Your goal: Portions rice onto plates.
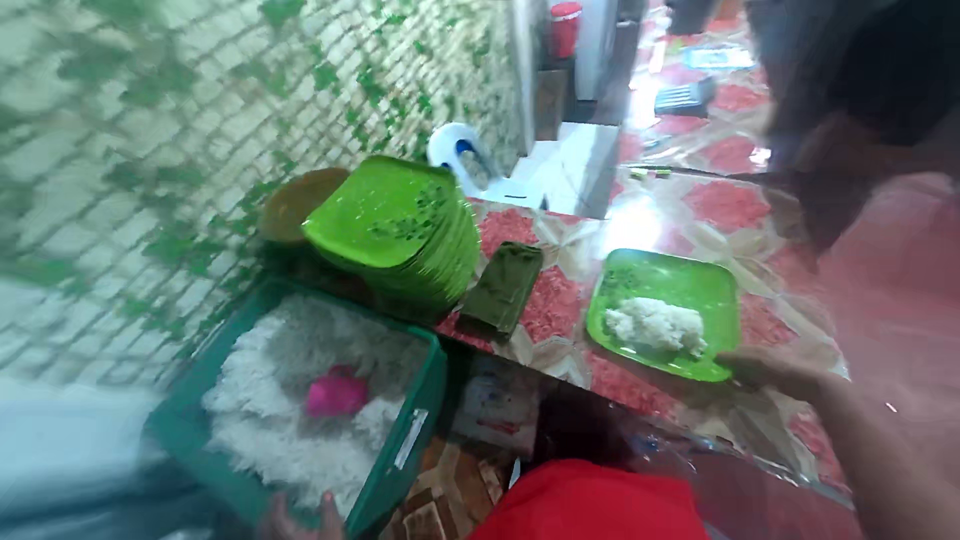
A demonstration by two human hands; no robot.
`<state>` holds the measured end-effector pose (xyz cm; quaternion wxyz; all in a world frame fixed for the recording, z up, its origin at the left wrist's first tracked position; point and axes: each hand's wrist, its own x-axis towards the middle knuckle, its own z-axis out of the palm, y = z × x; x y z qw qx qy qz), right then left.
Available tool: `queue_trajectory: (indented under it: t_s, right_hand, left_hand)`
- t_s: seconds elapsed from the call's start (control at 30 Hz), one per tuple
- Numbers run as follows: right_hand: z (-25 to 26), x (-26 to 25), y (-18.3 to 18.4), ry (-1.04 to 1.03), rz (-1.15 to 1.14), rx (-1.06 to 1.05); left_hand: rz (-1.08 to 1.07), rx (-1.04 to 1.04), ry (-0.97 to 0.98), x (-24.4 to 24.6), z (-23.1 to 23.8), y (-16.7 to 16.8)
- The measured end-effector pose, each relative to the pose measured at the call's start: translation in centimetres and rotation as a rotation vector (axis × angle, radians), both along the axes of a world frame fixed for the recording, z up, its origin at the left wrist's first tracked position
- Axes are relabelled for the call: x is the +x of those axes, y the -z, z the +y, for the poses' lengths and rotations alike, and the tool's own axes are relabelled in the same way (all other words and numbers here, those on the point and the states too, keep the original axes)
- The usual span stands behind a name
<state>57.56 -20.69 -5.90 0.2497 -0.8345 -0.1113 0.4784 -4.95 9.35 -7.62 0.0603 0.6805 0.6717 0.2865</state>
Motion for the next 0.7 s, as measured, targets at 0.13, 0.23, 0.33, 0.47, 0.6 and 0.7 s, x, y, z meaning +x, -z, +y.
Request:
queue_trajectory:
  t_s: [0.13, 0.23, 0.33, 0.47, 0.6, 0.7]
  right_hand:
    - [4.0, 0.7, -4.7, -0.331, -0.283, -0.342]
    - [12.3, -4.1, -9.8, -0.578, -0.437, 0.013]
    - [22.4, -13.6, -11.0, -0.940, -0.431, 0.463]
    - [35.0, -28.1, -10.1, -1.369, -0.185, 0.665]
    - [46.6, -39.5, -5.3, -1.460, -0.309, 0.711]
    - [52.8, -44.1, -1.2, -1.555, -0.461, 0.780]
  left_hand:
    - [-0.092, 0.003, -0.019, 0.4, 0.0, -0.4]
    - [-0.105, -0.020, -0.066, 0.0, 0.1, -0.1]
    - [-0.054, -0.054, -0.091, 0.0, 0.1, -0.3]
    - [-0.017, -0.047, -0.121, 0.0, 0.1, -0.1]
    - [0.002, -0.053, -0.157, 0.2, 0.1, 0.0]
    - [-0.011, -0.046, -0.202, 0.6, 0.0, -0.1]
